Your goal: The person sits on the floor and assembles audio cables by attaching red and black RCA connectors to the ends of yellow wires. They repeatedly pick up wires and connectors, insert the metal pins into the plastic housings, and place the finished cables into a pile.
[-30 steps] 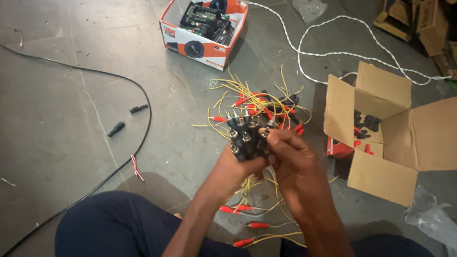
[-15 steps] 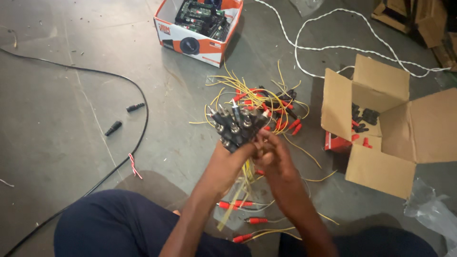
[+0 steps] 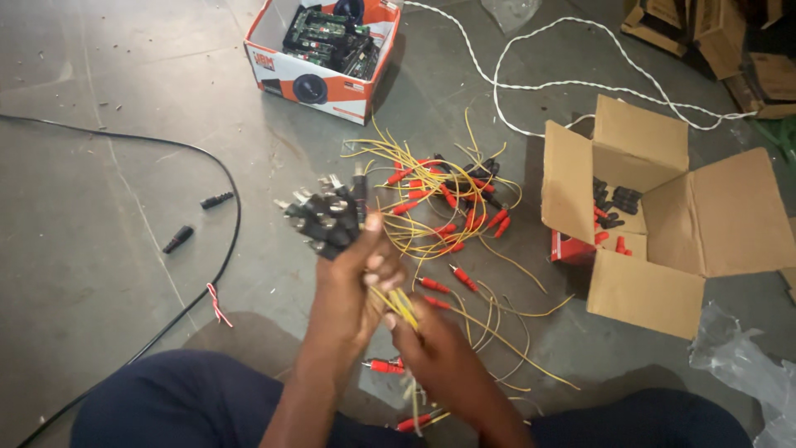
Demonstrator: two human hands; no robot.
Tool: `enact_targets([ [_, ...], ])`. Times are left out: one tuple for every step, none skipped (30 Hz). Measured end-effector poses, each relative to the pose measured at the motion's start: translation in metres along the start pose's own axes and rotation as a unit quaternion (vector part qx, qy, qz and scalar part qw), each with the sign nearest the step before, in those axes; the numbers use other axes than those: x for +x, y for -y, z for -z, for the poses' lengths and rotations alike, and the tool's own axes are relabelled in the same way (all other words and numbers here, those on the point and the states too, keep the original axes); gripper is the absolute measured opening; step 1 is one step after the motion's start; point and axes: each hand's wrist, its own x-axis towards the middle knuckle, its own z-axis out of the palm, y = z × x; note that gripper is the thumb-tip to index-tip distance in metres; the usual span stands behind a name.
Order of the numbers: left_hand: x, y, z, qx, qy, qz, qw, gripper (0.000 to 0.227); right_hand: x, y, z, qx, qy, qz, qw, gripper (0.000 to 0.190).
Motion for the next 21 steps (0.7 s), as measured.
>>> enact_targets([
  [0.002, -0.003, 0.004, -0.024, -0.001, -0.005, 1.000, 0.016, -0.003, -0.004, -0.001, -0.054, -0.006, -0.004, 0.998, 0.021],
  [0.005, -0.007, 0.008, -0.049, -0.002, -0.001, 0.999, 0.022, -0.005, -0.008, -0.001, -0.091, 0.002, 0.019, 0.996, 0.022],
  [0.007, -0.013, 0.012, -0.074, -0.003, 0.002, 0.997, 0.028, -0.008, -0.013, -0.002, -0.127, 0.010, 0.043, 0.991, 0.022],
  [0.009, -0.016, 0.016, -0.098, -0.005, 0.006, 0.995, 0.034, -0.012, -0.018, -0.004, -0.163, 0.019, 0.066, 0.984, 0.023],
  [0.010, -0.018, 0.019, -0.082, -0.034, 0.004, 0.996, 0.033, -0.017, -0.022, -0.004, -0.148, 0.020, 0.066, 0.987, 0.024],
  [0.011, -0.021, 0.022, -0.066, -0.063, 0.002, 0.996, 0.032, -0.021, -0.027, -0.005, -0.133, 0.022, 0.066, 0.989, 0.025],
  [0.011, -0.023, 0.024, -0.049, -0.092, 0.000, 0.995, 0.031, -0.024, -0.031, -0.005, -0.119, 0.024, 0.067, 0.990, 0.025],
  [0.011, -0.024, 0.025, -0.037, -0.092, -0.003, 0.995, 0.030, -0.027, -0.036, -0.005, -0.119, 0.030, 0.067, 0.990, 0.025],
  [0.011, -0.026, 0.025, -0.025, -0.092, -0.006, 0.995, 0.029, -0.029, -0.040, -0.005, -0.120, 0.037, 0.066, 0.990, 0.025],
  [0.011, -0.025, 0.024, -0.015, -0.091, -0.007, 0.996, 0.029, -0.033, -0.044, -0.004, -0.121, 0.041, 0.064, 0.990, 0.025],
  [0.010, -0.024, 0.023, -0.015, -0.099, -0.002, 0.995, 0.030, -0.037, -0.047, -0.005, -0.063, 0.052, 0.035, 0.996, 0.026],
  [0.011, -0.025, 0.021, -0.016, -0.104, 0.002, 0.994, 0.031, -0.041, -0.050, -0.007, -0.006, 0.061, 0.007, 0.998, 0.029],
  [0.012, -0.025, 0.018, -0.016, -0.110, 0.006, 0.994, 0.032, -0.042, -0.053, -0.006, 0.052, 0.070, -0.020, 0.996, 0.031],
  [0.012, -0.026, 0.017, -0.020, -0.094, 0.013, 0.995, 0.032, -0.043, -0.055, -0.003, 0.036, 0.085, -0.036, 0.995, 0.034],
  [0.012, -0.026, 0.016, -0.023, -0.077, 0.020, 0.997, 0.033, -0.043, -0.057, 0.001, 0.020, 0.101, -0.051, 0.993, 0.036],
  [0.012, -0.026, 0.016, -0.026, -0.062, 0.027, 0.997, 0.033, -0.043, -0.058, 0.008, 0.004, 0.117, -0.067, 0.991, 0.039],
  [0.012, -0.026, 0.016, -0.018, -0.068, 0.028, 0.997, 0.032, -0.039, -0.059, 0.016, 0.041, 0.118, -0.034, 0.992, 0.041],
  [0.012, -0.028, 0.016, -0.008, -0.075, 0.026, 0.997, 0.031, -0.028, -0.058, 0.026, 0.077, 0.120, 0.001, 0.990, 0.043],
  [0.013, -0.029, 0.017, 0.001, -0.081, 0.025, 0.996, 0.030, -0.021, -0.056, 0.032, 0.113, 0.122, 0.035, 0.985, 0.046],
  [0.012, -0.028, 0.018, -0.003, -0.079, 0.028, 0.996, 0.030, -0.020, -0.054, 0.046, 0.001, 0.048, 0.120, 0.992, 0.041],
  [0.011, -0.028, 0.019, -0.007, -0.077, 0.031, 0.997, 0.030, -0.009, -0.050, 0.067, -0.112, -0.027, 0.203, 0.972, 0.041],
])
